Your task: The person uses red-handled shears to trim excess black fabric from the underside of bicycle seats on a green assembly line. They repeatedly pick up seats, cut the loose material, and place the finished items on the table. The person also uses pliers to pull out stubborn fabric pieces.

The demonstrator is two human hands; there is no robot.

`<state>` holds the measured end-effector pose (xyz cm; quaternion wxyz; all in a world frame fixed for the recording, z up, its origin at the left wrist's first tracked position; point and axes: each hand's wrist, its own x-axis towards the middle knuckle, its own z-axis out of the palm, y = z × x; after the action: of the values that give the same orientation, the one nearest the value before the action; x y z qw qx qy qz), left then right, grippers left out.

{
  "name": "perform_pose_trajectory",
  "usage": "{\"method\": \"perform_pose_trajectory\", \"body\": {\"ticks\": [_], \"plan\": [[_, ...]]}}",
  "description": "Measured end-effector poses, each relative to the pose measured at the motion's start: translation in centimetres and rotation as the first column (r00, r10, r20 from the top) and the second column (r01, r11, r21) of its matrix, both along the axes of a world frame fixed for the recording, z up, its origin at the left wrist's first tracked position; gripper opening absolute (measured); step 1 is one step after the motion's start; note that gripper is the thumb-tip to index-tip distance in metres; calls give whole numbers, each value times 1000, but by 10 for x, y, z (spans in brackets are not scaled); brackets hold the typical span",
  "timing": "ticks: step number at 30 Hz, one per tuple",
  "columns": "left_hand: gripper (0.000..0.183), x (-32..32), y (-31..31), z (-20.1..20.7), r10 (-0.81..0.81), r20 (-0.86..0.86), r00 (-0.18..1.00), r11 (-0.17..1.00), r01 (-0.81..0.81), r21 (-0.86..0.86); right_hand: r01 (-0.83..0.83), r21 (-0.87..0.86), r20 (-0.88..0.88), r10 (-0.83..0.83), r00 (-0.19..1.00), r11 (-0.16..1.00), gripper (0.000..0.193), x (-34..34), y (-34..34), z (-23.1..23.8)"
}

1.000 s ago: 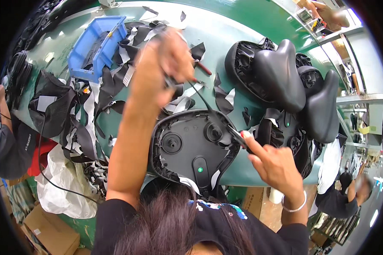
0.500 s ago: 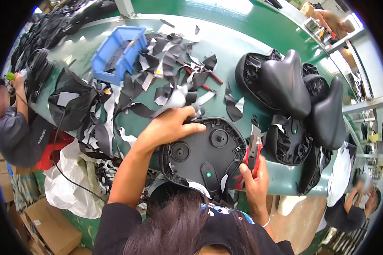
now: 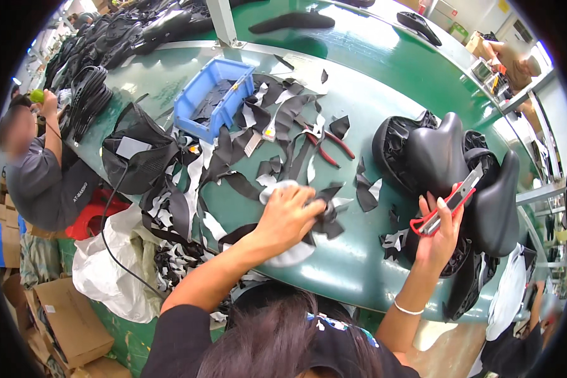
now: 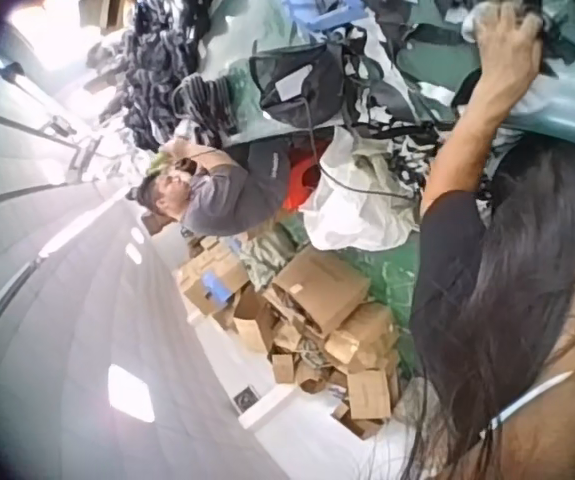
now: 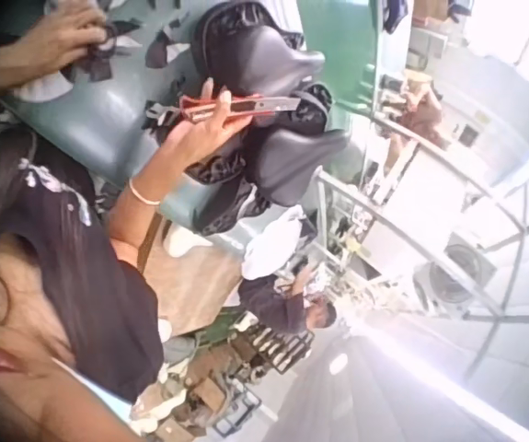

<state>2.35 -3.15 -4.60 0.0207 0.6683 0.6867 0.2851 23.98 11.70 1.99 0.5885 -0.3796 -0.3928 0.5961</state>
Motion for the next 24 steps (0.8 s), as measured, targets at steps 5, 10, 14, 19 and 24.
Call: {"method": "perform_pose_trajectory", "body": {"ticks": [5,10,14,19,24], "plan": [[19,-34,-86,39,-184,193,964,882,249,-401,210,70,-10,-210,978,975,42,-25,15,-3],[41,-80,-141,84,-139,242,960,698,268,-664,-36,604,548,-383,744,796,27,-12,-13,17],[32,-80,-93,87,259,594,762,934,-40,-356,-706,539,837,-384,389,460,26,-14,-66,27],[53,-50,2,25,123,991,46,983,131,-128,-904,245,949,106,298,351,34,-12,-100,10],[55,-56,40,17,296,945,-135,936,240,-259,-374,14,649,276,709,927,40,35,-97,-17]]}}
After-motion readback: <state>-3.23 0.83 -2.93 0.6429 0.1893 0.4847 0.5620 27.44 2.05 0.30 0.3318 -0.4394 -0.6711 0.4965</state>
